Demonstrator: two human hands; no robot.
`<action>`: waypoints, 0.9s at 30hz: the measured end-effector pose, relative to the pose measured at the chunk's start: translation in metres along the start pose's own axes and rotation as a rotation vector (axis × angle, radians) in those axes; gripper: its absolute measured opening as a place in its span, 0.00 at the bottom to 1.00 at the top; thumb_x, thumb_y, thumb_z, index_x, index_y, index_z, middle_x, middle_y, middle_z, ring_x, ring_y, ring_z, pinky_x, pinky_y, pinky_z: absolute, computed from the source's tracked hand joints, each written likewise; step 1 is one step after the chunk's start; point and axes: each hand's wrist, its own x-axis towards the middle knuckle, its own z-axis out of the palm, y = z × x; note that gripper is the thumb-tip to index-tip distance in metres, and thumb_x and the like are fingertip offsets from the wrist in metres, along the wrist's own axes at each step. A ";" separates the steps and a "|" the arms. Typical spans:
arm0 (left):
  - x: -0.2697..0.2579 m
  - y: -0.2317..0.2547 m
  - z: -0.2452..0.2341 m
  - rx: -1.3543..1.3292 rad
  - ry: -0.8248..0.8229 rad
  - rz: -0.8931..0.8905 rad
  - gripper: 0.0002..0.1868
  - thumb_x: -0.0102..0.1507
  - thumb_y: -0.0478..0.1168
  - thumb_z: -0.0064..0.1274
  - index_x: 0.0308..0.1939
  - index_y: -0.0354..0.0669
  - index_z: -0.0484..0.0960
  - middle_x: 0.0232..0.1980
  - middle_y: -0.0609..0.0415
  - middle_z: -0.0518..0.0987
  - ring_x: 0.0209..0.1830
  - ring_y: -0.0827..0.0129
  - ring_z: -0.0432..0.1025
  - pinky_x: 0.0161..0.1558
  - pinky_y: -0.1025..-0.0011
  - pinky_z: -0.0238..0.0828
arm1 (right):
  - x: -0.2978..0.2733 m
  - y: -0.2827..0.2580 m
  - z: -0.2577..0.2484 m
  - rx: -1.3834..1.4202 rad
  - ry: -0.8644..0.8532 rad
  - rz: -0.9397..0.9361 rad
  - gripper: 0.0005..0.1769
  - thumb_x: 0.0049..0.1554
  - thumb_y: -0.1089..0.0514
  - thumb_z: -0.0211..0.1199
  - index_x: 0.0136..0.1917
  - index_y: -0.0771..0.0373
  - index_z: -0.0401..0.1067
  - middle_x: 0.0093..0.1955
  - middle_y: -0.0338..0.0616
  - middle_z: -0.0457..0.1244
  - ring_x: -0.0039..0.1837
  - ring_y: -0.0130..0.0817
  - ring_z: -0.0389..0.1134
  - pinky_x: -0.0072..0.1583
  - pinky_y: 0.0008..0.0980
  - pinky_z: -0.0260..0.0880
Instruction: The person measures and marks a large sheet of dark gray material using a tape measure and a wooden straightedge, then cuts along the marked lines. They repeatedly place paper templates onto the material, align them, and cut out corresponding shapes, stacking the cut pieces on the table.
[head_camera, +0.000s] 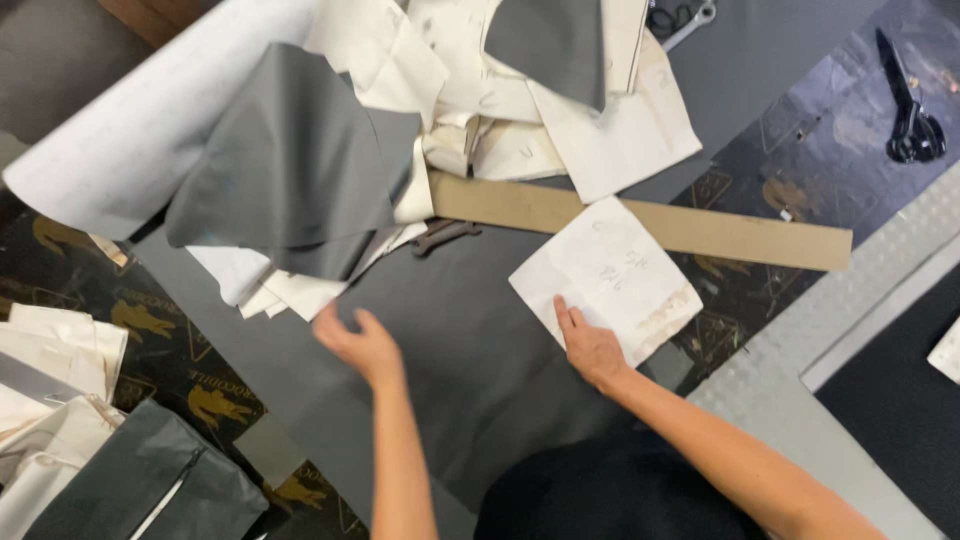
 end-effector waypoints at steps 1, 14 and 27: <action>-0.027 0.012 0.004 0.025 -0.045 0.081 0.23 0.64 0.28 0.50 0.64 0.36 0.73 0.67 0.40 0.68 0.71 0.48 0.66 0.73 0.55 0.62 | -0.002 0.003 0.001 0.043 0.015 -0.019 0.33 0.61 0.56 0.51 0.78 0.65 0.55 0.53 0.50 0.64 0.35 0.50 0.69 0.38 0.46 0.70; -0.116 0.054 0.117 0.788 -0.356 0.249 0.30 0.67 0.54 0.44 0.71 0.49 0.67 0.77 0.42 0.57 0.81 0.47 0.44 0.74 0.33 0.32 | 0.210 0.072 -0.054 0.804 0.293 -0.060 0.20 0.60 0.66 0.49 0.58 0.55 0.77 0.42 0.51 0.64 0.46 0.49 0.67 0.51 0.45 0.67; -0.112 0.037 0.131 0.829 -0.303 0.247 0.28 0.65 0.53 0.43 0.69 0.53 0.68 0.75 0.45 0.58 0.80 0.48 0.46 0.75 0.35 0.34 | 0.658 0.179 -0.209 0.151 0.285 -0.093 0.35 0.50 0.48 0.77 0.68 0.58 0.71 0.71 0.61 0.57 0.63 0.62 0.67 0.61 0.55 0.68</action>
